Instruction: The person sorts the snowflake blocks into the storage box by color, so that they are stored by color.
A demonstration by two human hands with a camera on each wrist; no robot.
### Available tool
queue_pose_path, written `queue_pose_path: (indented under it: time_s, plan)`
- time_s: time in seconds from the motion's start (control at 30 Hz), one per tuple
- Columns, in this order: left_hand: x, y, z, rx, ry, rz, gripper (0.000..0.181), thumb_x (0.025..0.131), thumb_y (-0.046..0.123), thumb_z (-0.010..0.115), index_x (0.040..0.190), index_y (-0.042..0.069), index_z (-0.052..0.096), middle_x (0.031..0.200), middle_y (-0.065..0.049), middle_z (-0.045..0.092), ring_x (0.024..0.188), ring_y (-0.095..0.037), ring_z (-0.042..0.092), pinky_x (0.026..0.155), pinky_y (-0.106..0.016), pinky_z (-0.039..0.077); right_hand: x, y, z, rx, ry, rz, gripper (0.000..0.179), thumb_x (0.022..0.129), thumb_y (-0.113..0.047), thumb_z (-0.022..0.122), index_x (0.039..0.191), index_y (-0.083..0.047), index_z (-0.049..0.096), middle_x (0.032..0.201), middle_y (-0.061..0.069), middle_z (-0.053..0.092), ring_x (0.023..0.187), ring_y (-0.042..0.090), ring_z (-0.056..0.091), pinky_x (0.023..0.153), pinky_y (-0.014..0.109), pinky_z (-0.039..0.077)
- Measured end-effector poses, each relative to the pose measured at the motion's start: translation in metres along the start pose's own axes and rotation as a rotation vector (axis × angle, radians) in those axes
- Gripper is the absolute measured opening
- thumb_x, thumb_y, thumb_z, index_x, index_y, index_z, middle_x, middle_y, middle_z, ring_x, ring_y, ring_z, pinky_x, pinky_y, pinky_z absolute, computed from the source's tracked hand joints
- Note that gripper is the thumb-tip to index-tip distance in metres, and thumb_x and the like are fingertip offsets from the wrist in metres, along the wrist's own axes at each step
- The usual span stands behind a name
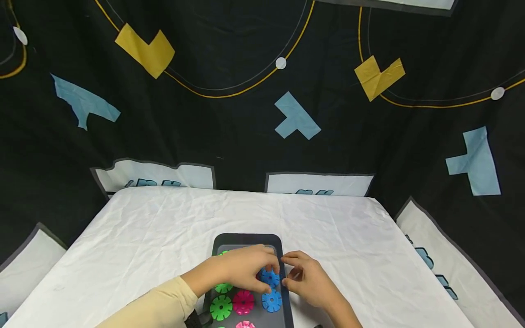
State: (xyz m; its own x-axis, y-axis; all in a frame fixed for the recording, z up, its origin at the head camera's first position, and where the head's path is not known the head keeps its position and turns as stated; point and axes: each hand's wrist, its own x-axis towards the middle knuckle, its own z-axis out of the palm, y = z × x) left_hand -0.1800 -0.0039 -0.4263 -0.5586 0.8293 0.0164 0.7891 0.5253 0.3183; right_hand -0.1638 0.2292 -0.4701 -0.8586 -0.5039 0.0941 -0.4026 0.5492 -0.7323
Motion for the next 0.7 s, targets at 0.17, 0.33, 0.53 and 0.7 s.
queue_pose_path:
  time_s: [0.17, 0.33, 0.53, 0.7]
  plan:
    - [-0.023, -0.007, -0.029, -0.122, 0.168, -0.008, 0.024, 0.088, 0.035, 0.07, 0.109, 0.023, 0.068, 0.097, 0.013, 0.057, 0.092, -0.004, 0.054, 0.077, -0.018, 0.046, 0.0, 0.0, 0.001, -0.025, 0.011, -0.005, 0.047, 0.086, -0.012, 0.074, 0.13, -0.003, 0.06, 0.133, 0.007, 0.054, 0.086, 0.011, 0.062, 0.071, 0.027, 0.053]
    - [-0.05, -0.015, -0.047, -0.249, 0.265, -0.049, 0.019, 0.09, 0.027, 0.069, 0.108, 0.023, 0.068, 0.099, 0.016, 0.057, 0.093, -0.005, 0.055, 0.079, -0.023, 0.049, 0.0, 0.0, 0.001, -0.02, 0.021, 0.008, 0.048, 0.085, -0.011, 0.076, 0.13, -0.002, 0.061, 0.132, 0.007, 0.055, 0.085, 0.01, 0.062, 0.071, 0.027, 0.053]
    - [-0.089, -0.026, -0.052, -0.318, 0.355, -0.153, 0.02, 0.09, 0.023, 0.07, 0.11, 0.025, 0.066, 0.099, 0.017, 0.058, 0.085, -0.01, 0.054, 0.075, -0.029, 0.05, 0.001, -0.002, 0.002, 0.0, 0.016, 0.035, 0.047, 0.085, -0.012, 0.076, 0.13, -0.003, 0.062, 0.133, 0.005, 0.054, 0.085, 0.01, 0.062, 0.07, 0.026, 0.052]
    - [-0.125, -0.038, -0.038, -0.333, 0.407, -0.225, 0.018, 0.092, 0.026, 0.069, 0.109, 0.03, 0.064, 0.096, 0.015, 0.057, 0.082, -0.016, 0.051, 0.067, -0.027, 0.046, 0.001, -0.005, 0.001, 0.005, 0.019, 0.043, 0.048, 0.084, -0.012, 0.076, 0.129, -0.004, 0.062, 0.133, 0.006, 0.054, 0.085, 0.011, 0.062, 0.07, 0.026, 0.052]
